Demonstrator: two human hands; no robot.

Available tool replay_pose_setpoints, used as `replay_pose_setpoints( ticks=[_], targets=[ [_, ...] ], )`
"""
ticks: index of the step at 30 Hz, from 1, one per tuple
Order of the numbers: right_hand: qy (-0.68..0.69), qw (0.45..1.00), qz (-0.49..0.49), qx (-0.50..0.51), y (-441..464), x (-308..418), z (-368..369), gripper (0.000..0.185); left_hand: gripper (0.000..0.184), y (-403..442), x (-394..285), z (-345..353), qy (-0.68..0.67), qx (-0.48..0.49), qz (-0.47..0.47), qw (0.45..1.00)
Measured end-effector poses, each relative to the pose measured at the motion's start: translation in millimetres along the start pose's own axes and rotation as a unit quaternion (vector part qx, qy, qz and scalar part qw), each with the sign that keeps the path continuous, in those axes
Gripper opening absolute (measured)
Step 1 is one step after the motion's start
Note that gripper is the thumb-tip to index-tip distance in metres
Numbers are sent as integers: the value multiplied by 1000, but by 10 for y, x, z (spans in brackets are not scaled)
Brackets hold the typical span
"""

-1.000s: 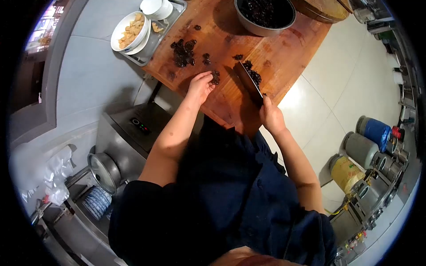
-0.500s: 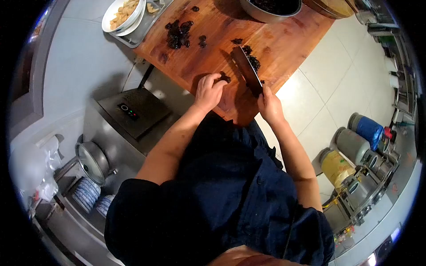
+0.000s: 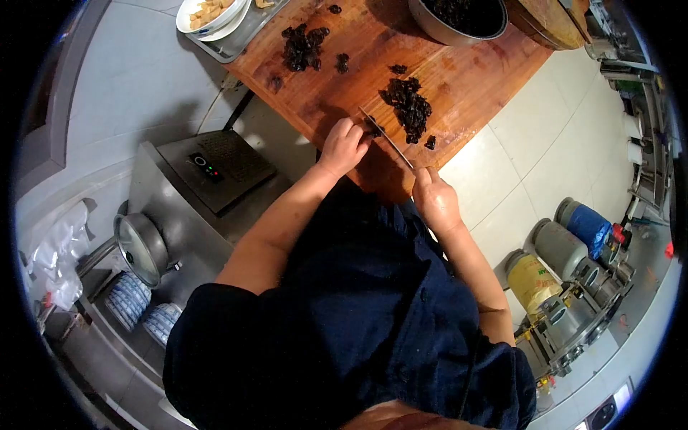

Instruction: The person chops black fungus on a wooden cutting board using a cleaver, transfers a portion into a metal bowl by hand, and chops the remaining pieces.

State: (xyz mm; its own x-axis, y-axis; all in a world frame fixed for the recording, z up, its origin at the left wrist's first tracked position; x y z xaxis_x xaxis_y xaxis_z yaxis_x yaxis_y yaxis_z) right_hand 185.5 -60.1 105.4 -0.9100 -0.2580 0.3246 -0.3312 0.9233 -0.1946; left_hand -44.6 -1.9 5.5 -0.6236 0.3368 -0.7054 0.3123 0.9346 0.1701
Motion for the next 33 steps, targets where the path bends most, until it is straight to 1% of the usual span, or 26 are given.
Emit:
replay_pose_setpoints(
  ticks=[2, 4, 5, 7, 11, 14, 17, 20, 21, 24, 25, 27, 28, 29, 30, 31, 33],
  targets=[
    [-18, 999, 24, 34, 50, 60, -14, 30, 19, 68, -30, -2, 0, 12, 13, 1000],
    [-36, 996, 45, 64, 114, 55, 56, 26, 16, 93, 3, 7, 39, 17, 53, 998],
    [-37, 996, 47, 63, 131, 13, 173, 24, 15, 93, 17, 15, 58, 19, 74, 995],
    [-39, 996, 51, 58, 167, -95, 402, 20, 16, 91, 36, 34, 24, 14, 83, 996],
    [11, 997, 62, 38, 178, -156, 407, 16, 17, 72, 21, 26, -33, -28, 88, 995],
    [47, 998, 42, -3, 88, -154, 267, 15, 20, 24, 10, 0, -65, -30, 53, 996],
    [21, 998, 38, 54, 39, -41, 168, 14, 22, -61, 41, -26, -19, 11, 25, 999],
    [-29, 992, 61, 106, 86, 15, 317, 13, 23, -35, 8, -39, 19, 31, 65, 997],
    [-18, 994, 65, 87, 120, 6, 365, 12, 23, -26, 6, -46, 27, 44, 68, 996],
    [69, 995, 55, 43, 162, -21, 373, 12, 23, 3, -2, -92, -37, -11, 72, 997],
    [72, 996, 52, 30, 139, -15, 377, 12, 21, -4, 45, -125, -56, -9, 34, 998],
    [78, 996, 45, 8, 104, -10, 380, 12, 22, 66, 181, -245, -43, -63, -32, 997],
    [85, 995, 38, 42, 104, 8, 377, 11, 23, 71, 232, -321, -38, -86, -68, 993],
    [92, 992, 33, 75, 103, 31, 360, 10, 23, 140, 314, -401, -29, -84, -59, 994],
    [99, 989, 28, 109, 108, 51, 351, 10, 25, 221, 358, -458, -25, -71, -79, 994],
    [87, 995, 4, 48, 119, 49, 432, 13, 27, 333, 361, -508, -8, -75, -73, 994],
    [79, 996, 32, 24, 140, -10, 502, 14, 32, 602, 411, -591, 16, -72, -51, 996]
  ],
)
Point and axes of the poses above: each hand's wrist, its own y-axis towards the middle knuckle, its own z-axis out of the palm, x = y × z, the point moved 1 cm from there along y, towards the middle knuckle, and after that the axes turned 8 degrees about -y, right-handed, at the moved point
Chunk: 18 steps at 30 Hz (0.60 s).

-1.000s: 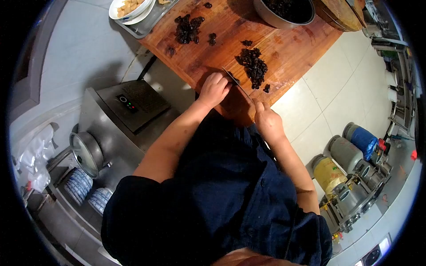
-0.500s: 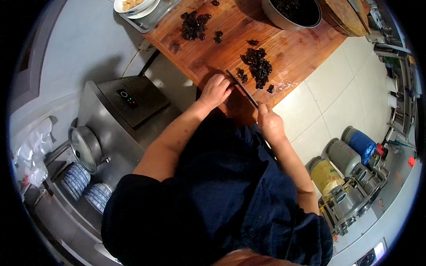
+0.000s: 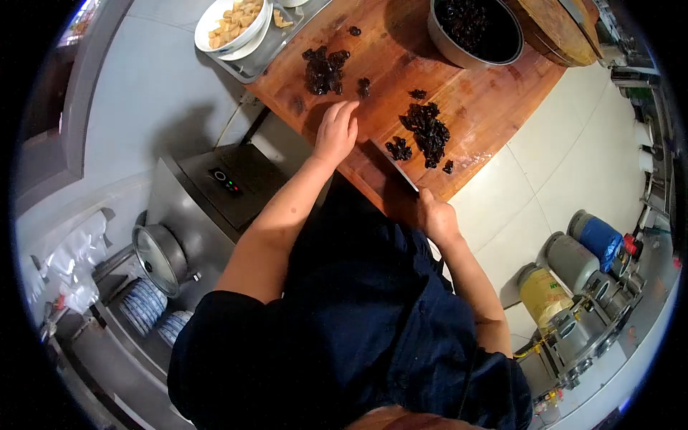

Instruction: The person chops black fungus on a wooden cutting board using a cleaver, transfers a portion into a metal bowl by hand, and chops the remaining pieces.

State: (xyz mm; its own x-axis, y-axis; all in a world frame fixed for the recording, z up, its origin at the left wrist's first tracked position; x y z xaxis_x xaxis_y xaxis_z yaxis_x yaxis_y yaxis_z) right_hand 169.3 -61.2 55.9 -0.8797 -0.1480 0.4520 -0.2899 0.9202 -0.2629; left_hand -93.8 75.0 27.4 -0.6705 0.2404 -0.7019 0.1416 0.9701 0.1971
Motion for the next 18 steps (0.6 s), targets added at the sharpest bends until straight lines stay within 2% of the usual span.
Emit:
replay_pose_setpoints(
  ticks=[1, 3, 6, 7, 9, 11, 13, 15, 17, 18],
  targets=[
    [-3, 1000, 14, -12, 25, -1, -25, 15, 35, 143, 35, -5, 7, 8, 14, 1000],
    [-13, 993, 114, -10, 90, -28, -122, 17, 39, 387, 49, 5, 24, 36, 15, 999],
    [4, 988, 145, -51, 112, -51, -199, 22, 41, 702, 9, 67, 47, 95, -3, 994],
    [3, 987, 153, -45, 99, -31, -181, 24, 39, 775, -9, 97, 52, 156, -48, 985],
    [1, 985, 162, -52, 81, 25, -132, 25, 41, 865, -195, 126, 3, 269, -119, 956],
    [-1, 983, 167, -74, 62, 71, -73, 26, 36, 918, -306, 150, -113, 317, -96, 937],
    [-3, 980, 176, -92, 110, 81, -52, 30, 39, 1160, -89, 213, -97, 199, -57, 973],
    [-10, 979, 175, -106, 111, 105, -47, 28, 35, 1503, 270, 264, 17, 9, 48, 999],
    [-12, 977, 192, -97, 22, 160, -36, 26, 33, 1868, 451, 195, 65, 3, 67, 996],
    [-10, 975, 204, -83, 35, 163, -37, 26, 31, 1970, 530, 182, 93, 46, 45, 994]
  ],
)
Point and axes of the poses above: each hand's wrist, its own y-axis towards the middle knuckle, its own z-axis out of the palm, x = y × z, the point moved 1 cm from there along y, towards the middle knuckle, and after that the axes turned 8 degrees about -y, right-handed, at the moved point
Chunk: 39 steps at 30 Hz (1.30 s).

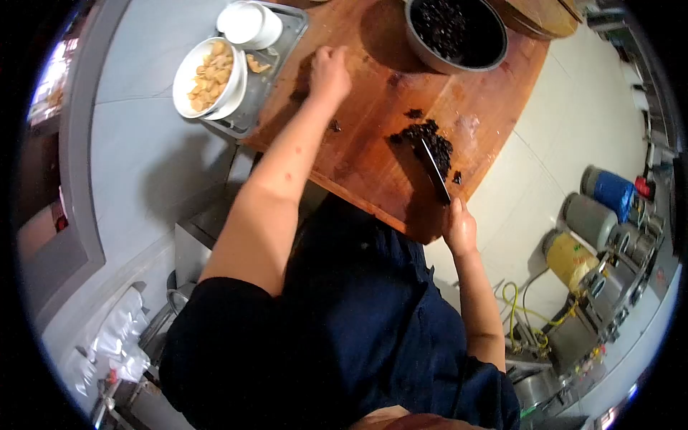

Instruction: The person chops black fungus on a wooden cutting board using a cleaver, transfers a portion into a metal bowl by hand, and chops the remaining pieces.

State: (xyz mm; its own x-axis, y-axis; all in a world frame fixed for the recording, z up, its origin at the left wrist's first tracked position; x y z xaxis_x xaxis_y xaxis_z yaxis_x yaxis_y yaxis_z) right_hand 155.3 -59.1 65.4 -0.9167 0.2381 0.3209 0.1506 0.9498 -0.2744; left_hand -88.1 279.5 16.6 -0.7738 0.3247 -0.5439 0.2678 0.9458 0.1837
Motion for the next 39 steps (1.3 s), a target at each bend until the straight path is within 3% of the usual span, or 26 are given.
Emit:
replay_pose_setpoints(
  ticks=[3, 7, 9, 11, 14, 18, 21, 24, 28, 31, 34, 36, 39],
  targets=[
    [-5, 1000, 12, 12, 9, -48, 41, 21, 23, 164, 9, -57, 37, 106, -84, 990],
    [15, 1000, -8, -11, 49, -117, 19, 11, 17, -253, -228, 21, -33, 136, -33, 990],
    [26, 1000, -7, -10, 67, -163, 45, 11, 16, -641, -593, -64, -54, 184, -55, 980],
    [51, 998, -28, -22, 77, -190, 42, 11, 16, -1029, -712, -18, -100, 183, -66, 976],
    [65, 996, -52, -22, 33, -273, 66, 11, 23, -1469, -770, 60, -63, 164, -49, 983],
    [85, 992, -81, -35, 14, -188, -33, 17, 27, -1674, -864, 69, -89, 114, -56, 988],
    [72, 996, -55, 13, 92, 36, -231, 21, 27, -1763, -813, 105, -162, 66, -93, 980],
    [47, 994, -99, -18, 218, 172, -247, 22, 30, -1783, -821, 81, -138, 105, -128, 977],
    [-18, 995, -84, 51, 340, 167, -25, 24, 25, -1768, -792, 114, -101, 111, -83, 985],
    [16, 996, -74, 42, 314, 50, 50, 24, 23, -1745, -864, 133, -88, 124, -60, 987],
    [50, 990, -128, -37, 163, -81, -6, 22, 20, -1827, -953, 215, -113, 120, -3, 986],
    [48, 994, -97, 11, 19, -127, -106, 17, 16, -1954, -1058, 277, -119, 99, 41, 987],
    [60, 995, -70, 26, -200, -210, -194, 18, 15, -1946, -1100, 342, -168, 29, -61, 984]
  ],
)
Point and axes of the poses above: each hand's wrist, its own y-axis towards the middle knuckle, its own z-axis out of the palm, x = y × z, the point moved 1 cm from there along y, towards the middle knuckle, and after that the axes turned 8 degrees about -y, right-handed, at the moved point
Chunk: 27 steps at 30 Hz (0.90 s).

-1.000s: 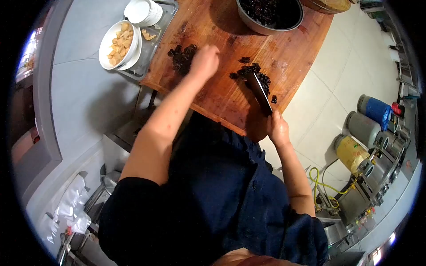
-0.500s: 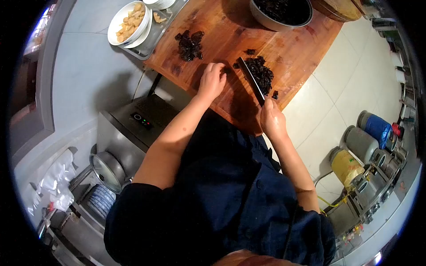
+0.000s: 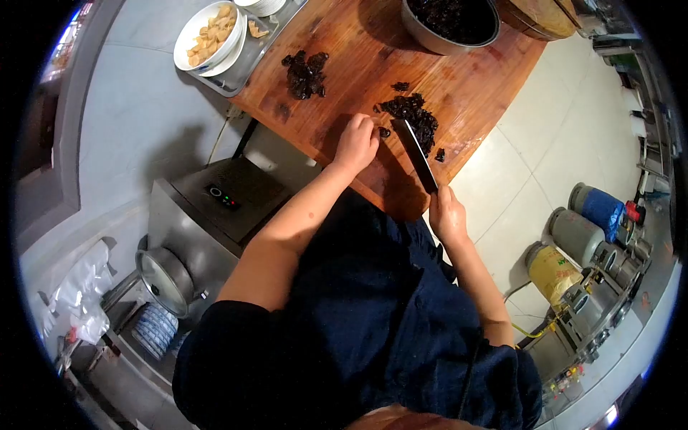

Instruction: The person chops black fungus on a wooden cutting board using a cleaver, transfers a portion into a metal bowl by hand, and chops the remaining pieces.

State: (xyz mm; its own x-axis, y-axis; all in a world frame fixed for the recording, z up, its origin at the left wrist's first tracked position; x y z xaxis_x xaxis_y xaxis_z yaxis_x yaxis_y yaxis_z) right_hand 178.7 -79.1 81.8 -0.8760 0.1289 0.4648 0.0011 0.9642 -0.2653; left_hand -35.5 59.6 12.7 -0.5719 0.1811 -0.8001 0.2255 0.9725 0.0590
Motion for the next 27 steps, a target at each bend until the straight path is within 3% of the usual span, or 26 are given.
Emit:
replay_pose_setpoints(
  ticks=[4, 7, 11, 15, 18, 25, 27],
  targets=[
    [15, 999, 19, -25, -176, -95, 48, 26, 15, 352, -22, 18, 18, -24, 94, 995],
    [11, 999, 24, -33, -214, -103, 63, 29, 15, 534, -64, 80, 73, 37, 92, 992],
    [30, 998, -29, -45, -232, -49, 47, 13, 16, 696, -131, 42, 55, 113, -26, 992],
    [-7, 998, -42, 52, -145, 40, 127, 8, 15, 612, 99, -33, -60, 20, -130, 990],
    [-14, 997, -15, 76, -62, 102, 165, 9, 15, 418, 276, -104, -102, -50, -142, 983],
    [-6, 1000, 9, 9, 16, -63, 145, 11, 19, 490, 344, -710, 34, -180, -84, 980],
    [-14, 1000, -3, 1, -9, -93, 195, 11, 26, 734, 475, -855, 160, -200, -9, 967]
  ],
)
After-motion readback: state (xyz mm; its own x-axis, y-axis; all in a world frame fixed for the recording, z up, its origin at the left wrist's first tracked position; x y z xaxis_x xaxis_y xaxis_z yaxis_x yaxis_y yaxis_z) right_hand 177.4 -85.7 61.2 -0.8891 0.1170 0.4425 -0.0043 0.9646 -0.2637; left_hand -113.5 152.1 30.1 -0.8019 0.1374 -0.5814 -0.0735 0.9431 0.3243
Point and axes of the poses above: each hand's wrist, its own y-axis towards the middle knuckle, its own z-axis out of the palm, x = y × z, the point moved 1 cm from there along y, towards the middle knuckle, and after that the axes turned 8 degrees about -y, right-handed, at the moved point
